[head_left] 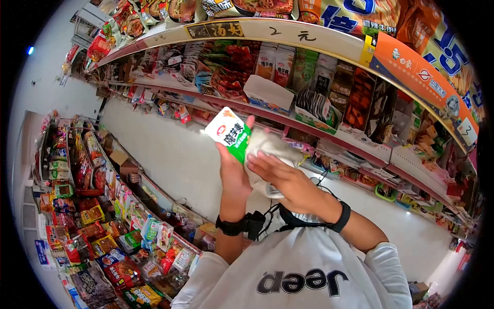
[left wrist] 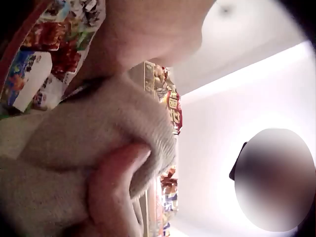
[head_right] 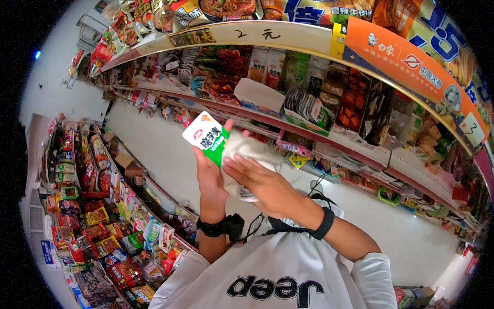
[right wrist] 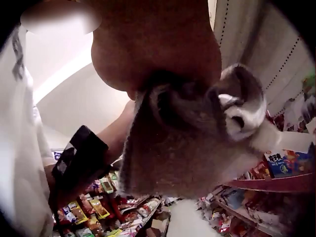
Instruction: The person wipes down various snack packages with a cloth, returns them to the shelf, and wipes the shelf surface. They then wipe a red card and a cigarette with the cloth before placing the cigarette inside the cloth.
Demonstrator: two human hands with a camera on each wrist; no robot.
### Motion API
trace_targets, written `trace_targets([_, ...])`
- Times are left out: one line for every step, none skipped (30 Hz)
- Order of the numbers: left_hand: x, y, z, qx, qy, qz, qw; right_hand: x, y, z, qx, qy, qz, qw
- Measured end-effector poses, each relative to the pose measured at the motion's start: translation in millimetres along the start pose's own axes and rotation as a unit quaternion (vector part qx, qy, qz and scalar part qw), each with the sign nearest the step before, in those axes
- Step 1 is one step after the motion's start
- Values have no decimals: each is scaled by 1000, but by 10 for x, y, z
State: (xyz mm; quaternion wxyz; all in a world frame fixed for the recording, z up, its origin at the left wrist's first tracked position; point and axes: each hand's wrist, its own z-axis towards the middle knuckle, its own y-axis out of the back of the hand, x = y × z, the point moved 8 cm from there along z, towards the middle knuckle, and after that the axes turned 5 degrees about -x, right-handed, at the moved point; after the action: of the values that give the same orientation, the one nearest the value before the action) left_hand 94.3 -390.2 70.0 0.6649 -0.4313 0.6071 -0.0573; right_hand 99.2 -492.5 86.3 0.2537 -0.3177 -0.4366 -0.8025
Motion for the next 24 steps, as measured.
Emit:
trace_targets([-72, 64, 29, -30, -42, -3, 999, -85, 27, -44, -9, -16, 16, 1000])
trace_targets([-98, 117, 28, -49, -57, 3, 997, -179, 42, -118, -18, -36, 34, 999])
trace_targets([-130, 164, 33, -66, -73, 9, 995, -265, 73, -181, -27, -54, 51, 997])
trace_targets([-165, 212, 43, -83, -89, 13, 992, -512, 63, -254, -11, -188, 91, 978])
trace_targets([-165, 284, 44, -97, -83, 56, 990, -735, 43, -373, 4, -319, 130, 939])
trace_targets([-168, 374, 36, -112, -77, 97, 986, -924, 11, -565, 20, -444, 167, 880])
trace_targets([-169, 427, 34, -125, -70, 139, 980, -1103, -9, -638, -59, -447, 238, 860])
trace_targets([-165, 467, 40, -187, -87, 112, 972, -1209, -16, -692, -143, -434, 299, 838])
trace_targets([-120, 431, 45, -191, -80, 136, 969, -1213, 36, -669, -225, -414, 356, 807])
trace_targets([-78, 397, 46, -193, -74, 161, 965, -1204, 56, -640, -261, -411, 387, 783])
trace_targets([-26, 354, 56, -195, -67, 185, 961, -1178, 92, -592, -297, -407, 416, 757])
trace_targets([79, 362, 86, -204, -66, 241, 946, -1138, 126, -538, -331, -401, 445, 729])
trace_targets([182, 221, 87, -168, -35, 265, 949, -1059, 140, -446, -337, -395, 470, 714])
trace_targets([337, 200, 154, -148, -58, 296, 942, -962, 155, -346, -342, -389, 495, 698])
trace_targets([505, 199, 220, -128, -80, 327, 933, -901, 142, -273, -346, -383, 519, 681])
trace_targets([589, 131, 229, -115, -100, 398, 905, -869, 134, -197, -340, -350, 498, 717])
trace_targets([626, 66, 235, -101, -119, 466, 871, -770, 193, -145, -356, -323, 430, 764])
trace_targets([644, 45, 240, -89, -59, 482, 870, -678, 201, -103, -334, -288, 418, 794])
trace_targets([564, -78, 230, -55, -72, 404, 910, -589, 206, -64, -310, -252, 404, 823])
trace_targets([477, -201, 208, -22, -83, 322, 943, -447, 292, -10, -314, -188, 319, 874])
trace_targets([405, -305, 175, 10, -93, 237, 967, -291, 340, 32, -312, -121, 229, 914])
trace_targets([429, -319, 152, 9, -48, 168, 985, -299, 267, 24, -282, -124, 228, 924])
trace_targets([472, -313, 125, 12, -10, 140, 990, -283, 291, 45, -281, -120, 205, 930])
trace_targets([522, -304, 85, 16, 28, 113, 993, -270, 330, 77, -280, -117, 181, 935])
